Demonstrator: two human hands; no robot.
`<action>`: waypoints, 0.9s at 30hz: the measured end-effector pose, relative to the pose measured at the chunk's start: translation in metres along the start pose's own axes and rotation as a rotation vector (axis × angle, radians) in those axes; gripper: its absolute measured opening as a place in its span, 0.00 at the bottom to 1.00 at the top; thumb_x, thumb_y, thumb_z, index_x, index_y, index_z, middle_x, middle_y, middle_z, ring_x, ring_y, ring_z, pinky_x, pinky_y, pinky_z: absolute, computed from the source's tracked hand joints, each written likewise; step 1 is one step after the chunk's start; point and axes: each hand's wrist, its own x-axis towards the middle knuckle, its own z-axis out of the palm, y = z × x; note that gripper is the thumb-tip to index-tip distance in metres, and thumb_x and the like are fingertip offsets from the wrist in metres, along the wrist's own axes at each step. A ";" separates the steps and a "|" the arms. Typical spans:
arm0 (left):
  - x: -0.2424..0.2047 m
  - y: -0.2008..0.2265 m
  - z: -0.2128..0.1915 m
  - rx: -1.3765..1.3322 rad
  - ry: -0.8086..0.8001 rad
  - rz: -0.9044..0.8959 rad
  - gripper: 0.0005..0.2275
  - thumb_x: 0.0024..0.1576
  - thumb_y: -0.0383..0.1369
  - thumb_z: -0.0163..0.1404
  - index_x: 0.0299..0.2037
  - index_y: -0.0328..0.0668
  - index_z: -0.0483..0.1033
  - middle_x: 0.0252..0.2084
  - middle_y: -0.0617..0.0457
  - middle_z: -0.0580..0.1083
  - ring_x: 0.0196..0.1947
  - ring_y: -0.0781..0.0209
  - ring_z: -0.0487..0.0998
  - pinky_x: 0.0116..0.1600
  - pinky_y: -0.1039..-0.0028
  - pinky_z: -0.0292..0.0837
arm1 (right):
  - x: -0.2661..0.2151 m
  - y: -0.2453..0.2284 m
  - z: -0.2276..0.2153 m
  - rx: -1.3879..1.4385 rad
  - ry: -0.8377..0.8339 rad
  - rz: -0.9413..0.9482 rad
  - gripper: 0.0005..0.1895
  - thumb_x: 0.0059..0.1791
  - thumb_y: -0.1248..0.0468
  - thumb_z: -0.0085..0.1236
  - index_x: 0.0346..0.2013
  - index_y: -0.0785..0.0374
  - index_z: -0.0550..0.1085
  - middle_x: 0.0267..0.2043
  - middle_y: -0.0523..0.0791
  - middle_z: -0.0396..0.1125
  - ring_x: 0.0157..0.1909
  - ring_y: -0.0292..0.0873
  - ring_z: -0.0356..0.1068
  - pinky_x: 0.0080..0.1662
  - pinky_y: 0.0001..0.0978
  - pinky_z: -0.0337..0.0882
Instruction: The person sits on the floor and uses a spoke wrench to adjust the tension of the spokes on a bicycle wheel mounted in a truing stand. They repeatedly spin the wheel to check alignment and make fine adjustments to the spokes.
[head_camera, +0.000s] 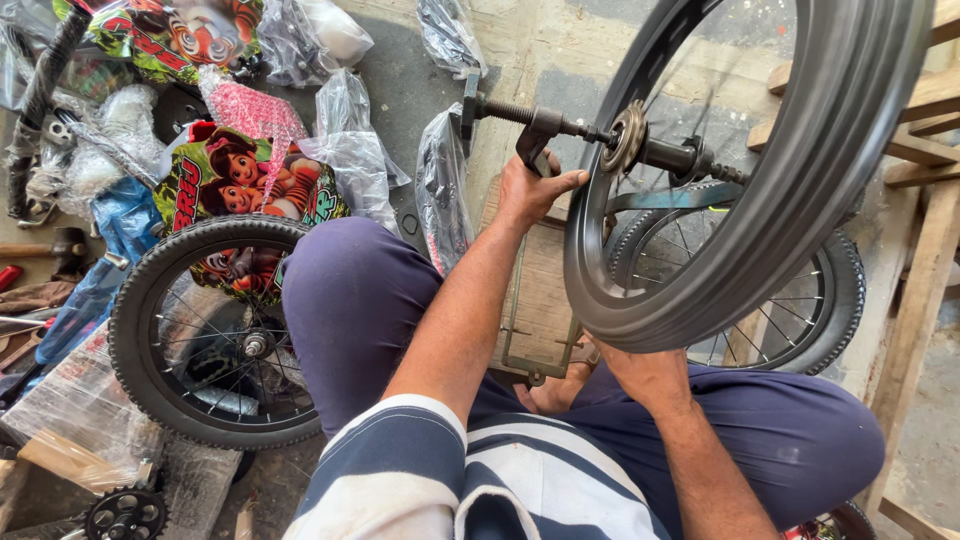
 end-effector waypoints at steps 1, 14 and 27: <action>0.000 0.000 0.000 0.000 0.006 -0.002 0.21 0.37 0.45 0.73 0.23 0.43 0.73 0.23 0.58 0.75 0.25 0.65 0.76 0.32 0.71 0.73 | 0.000 0.000 0.000 0.013 0.002 0.004 0.10 0.48 0.58 0.65 0.39 0.60 0.81 0.34 0.43 0.76 0.36 0.41 0.75 0.39 0.38 0.74; -0.001 0.004 -0.002 -0.015 -0.025 -0.016 0.20 0.39 0.44 0.72 0.22 0.43 0.72 0.22 0.58 0.74 0.24 0.67 0.74 0.30 0.71 0.72 | -0.003 0.015 0.009 -0.053 -0.029 -0.020 0.07 0.49 0.59 0.63 0.38 0.58 0.81 0.31 0.41 0.75 0.33 0.37 0.74 0.36 0.34 0.75; -0.002 0.006 -0.004 0.019 -0.034 -0.026 0.20 0.40 0.45 0.72 0.20 0.44 0.72 0.20 0.59 0.73 0.23 0.66 0.72 0.29 0.70 0.69 | 0.002 -0.001 0.003 -0.034 -0.063 0.067 0.10 0.49 0.57 0.64 0.39 0.60 0.81 0.31 0.43 0.74 0.34 0.40 0.74 0.37 0.37 0.74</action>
